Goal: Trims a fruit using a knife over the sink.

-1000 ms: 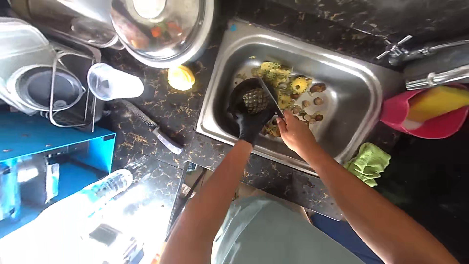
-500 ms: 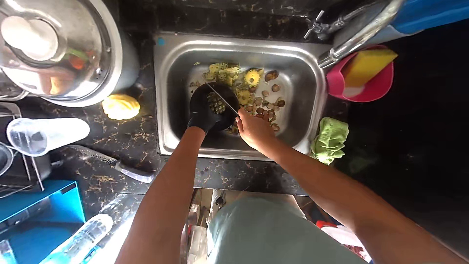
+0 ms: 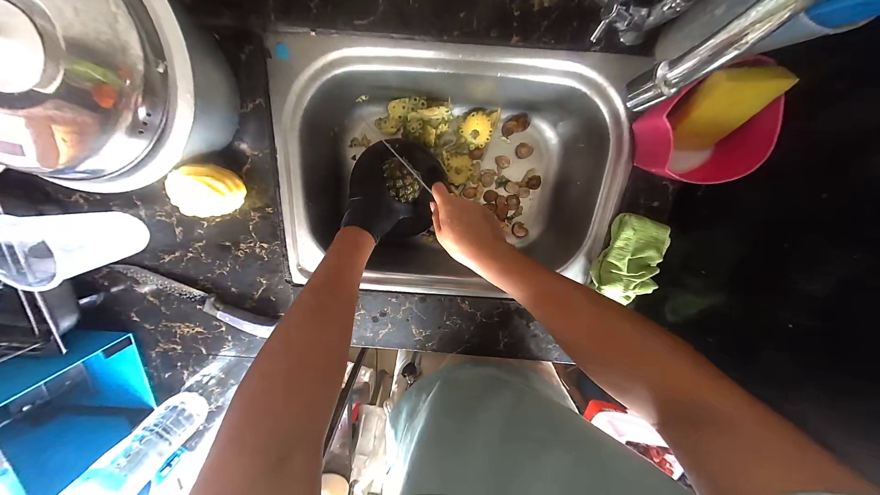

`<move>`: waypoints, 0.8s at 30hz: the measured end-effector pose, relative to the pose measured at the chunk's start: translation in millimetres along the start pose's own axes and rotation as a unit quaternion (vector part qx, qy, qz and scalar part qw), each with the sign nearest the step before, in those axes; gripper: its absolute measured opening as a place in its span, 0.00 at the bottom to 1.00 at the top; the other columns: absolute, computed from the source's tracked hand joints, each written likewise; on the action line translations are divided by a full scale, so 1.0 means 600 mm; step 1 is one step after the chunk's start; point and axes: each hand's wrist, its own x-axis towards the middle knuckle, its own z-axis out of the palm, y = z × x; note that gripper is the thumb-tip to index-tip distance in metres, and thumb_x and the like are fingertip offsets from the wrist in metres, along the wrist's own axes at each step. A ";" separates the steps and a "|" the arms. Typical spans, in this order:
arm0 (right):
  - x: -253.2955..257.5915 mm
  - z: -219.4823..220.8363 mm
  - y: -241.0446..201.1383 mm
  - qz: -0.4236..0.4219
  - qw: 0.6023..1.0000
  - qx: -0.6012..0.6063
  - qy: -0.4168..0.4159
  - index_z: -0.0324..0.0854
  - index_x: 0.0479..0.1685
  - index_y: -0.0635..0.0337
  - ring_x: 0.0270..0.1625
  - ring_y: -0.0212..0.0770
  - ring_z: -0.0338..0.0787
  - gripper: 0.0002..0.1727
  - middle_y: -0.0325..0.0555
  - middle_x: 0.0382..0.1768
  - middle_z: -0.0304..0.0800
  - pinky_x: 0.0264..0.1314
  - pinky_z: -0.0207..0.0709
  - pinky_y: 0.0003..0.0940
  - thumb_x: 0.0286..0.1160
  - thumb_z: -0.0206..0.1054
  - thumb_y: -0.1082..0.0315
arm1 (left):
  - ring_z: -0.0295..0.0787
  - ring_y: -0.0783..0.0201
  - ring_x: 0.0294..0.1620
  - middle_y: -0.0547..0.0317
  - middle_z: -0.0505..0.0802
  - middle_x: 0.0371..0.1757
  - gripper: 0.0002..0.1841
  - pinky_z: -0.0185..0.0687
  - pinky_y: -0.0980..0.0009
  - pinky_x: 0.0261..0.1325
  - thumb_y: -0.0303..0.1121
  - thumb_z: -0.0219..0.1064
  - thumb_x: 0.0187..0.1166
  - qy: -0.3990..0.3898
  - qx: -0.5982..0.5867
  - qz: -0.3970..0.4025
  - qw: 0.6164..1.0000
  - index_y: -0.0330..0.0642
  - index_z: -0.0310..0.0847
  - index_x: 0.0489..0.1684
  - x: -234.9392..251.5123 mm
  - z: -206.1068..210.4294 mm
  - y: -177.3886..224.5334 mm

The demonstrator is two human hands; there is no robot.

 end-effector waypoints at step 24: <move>0.047 0.029 0.025 -0.003 0.999 0.016 -0.048 0.68 0.73 0.48 0.44 0.60 0.94 0.18 0.53 0.38 0.91 0.39 0.86 0.60 0.94 0.46 0.55 | 0.66 0.54 0.87 0.54 0.71 0.86 0.67 0.66 0.49 0.86 0.37 0.94 0.35 -0.007 -0.019 -0.024 0.999 0.56 0.54 0.89 -0.001 -0.008 0.007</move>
